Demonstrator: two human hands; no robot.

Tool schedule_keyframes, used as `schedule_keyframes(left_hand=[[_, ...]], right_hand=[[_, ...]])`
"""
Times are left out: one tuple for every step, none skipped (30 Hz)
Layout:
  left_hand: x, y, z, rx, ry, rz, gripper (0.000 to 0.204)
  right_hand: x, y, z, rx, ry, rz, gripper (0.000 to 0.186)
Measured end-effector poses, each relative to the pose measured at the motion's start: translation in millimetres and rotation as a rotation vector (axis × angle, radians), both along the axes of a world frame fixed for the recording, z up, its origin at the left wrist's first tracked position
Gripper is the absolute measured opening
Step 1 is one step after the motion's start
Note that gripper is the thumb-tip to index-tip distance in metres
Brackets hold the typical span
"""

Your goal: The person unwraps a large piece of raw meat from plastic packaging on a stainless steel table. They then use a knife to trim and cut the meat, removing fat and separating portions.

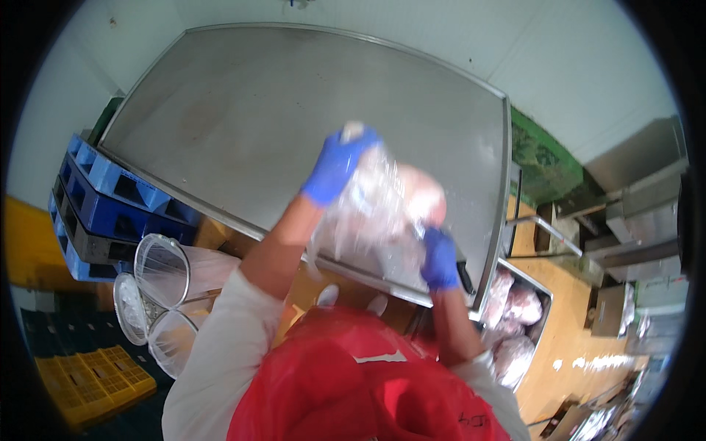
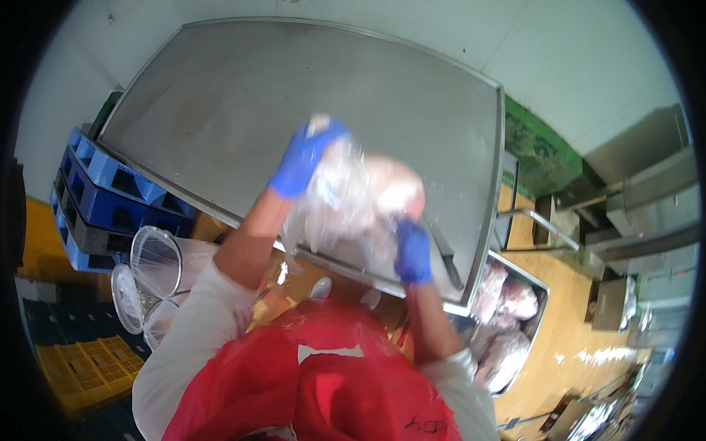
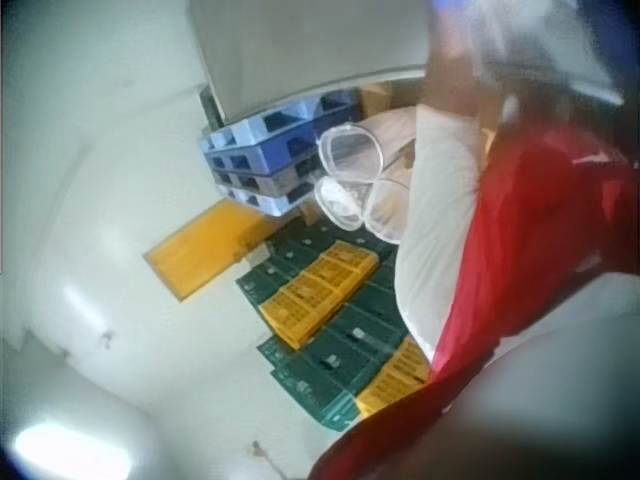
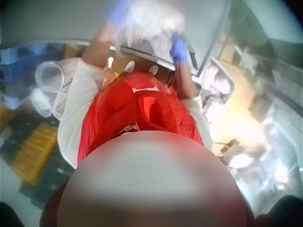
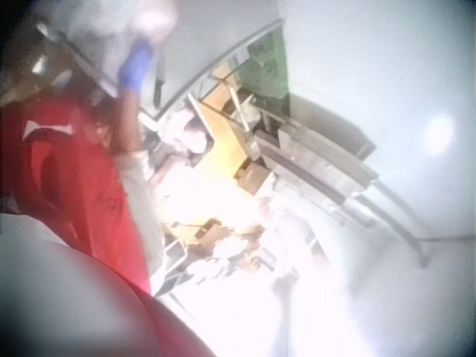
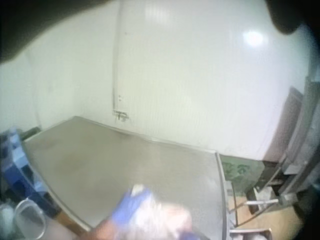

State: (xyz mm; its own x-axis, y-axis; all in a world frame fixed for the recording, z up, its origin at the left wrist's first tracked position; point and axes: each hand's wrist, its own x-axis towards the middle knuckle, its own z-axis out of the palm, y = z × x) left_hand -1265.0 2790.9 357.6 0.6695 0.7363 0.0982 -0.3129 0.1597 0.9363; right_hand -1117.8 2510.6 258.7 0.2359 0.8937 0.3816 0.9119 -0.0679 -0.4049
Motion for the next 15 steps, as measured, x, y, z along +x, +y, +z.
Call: schedule_keyframes(left_hand=[[8.3,6.6,7.9,0.013,-0.002,0.062,0.010],[2.2,-3.8,16.6,-0.011,0.059,0.075,0.011],[-5.0,0.2,34.1,-0.009,0.107,0.102,0.012],[-13.6,10.9,44.3,-0.003,0.155,0.131,0.013],[-40.1,18.0,23.4,0.322,0.178,0.093,0.016],[-72.4,7.0,8.2,0.314,0.232,0.061,0.019],[-108.8,-4.9,-4.1,0.312,0.290,0.038,0.023],[-137.5,-31.2,-7.1,-0.023,0.379,0.011,0.026],[-158.2,-55.0,-9.0,-0.177,0.433,-0.016,0.029],[-199.6,-64.7,-66.6,-0.301,0.542,0.150,0.029],[-228.5,-82.9,-98.4,-0.299,0.536,0.186,0.029],[-249.8,-95.0,-119.7,-0.296,0.523,0.223,0.029],[-267.9,-96.3,-133.2,-0.291,0.586,0.237,0.032],[-284.3,-96.9,-147.1,-0.295,0.646,0.241,0.035],[-288.9,-100.8,-146.7,-0.303,0.701,0.255,0.038]], right_hand=[[5.8,25.7,28.2,0.122,-0.070,0.059,0.027],[0.8,32.2,45.5,0.107,0.283,-0.028,0.022],[-4.9,38.9,61.2,0.158,0.639,-0.134,0.021],[-17.0,34.8,61.1,0.143,0.671,-0.132,0.021],[-29.8,31.1,61.7,0.129,0.701,-0.128,0.020],[-50.8,19.1,53.7,0.094,0.795,-0.139,0.018],[-70.0,9.3,48.3,0.056,0.892,-0.138,0.017],[-81.5,-3.7,46.5,0.044,0.902,-0.061,0.013],[-80.2,-12.3,48.9,-0.036,0.959,-0.134,0.012],[-79.9,-10.0,54.8,-0.128,1.016,-0.148,0.010],[-72.8,-4.1,53.8,-0.109,0.959,-0.093,0.009],[-62.0,5.9,49.3,-0.088,0.897,-0.036,0.008],[-54.7,14.2,43.3,-0.068,0.840,0.022,0.006],[-52.7,17.0,38.2,-0.159,0.653,0.066,0.006],[-50.9,19.5,34.5,-0.251,0.459,0.120,0.006]])
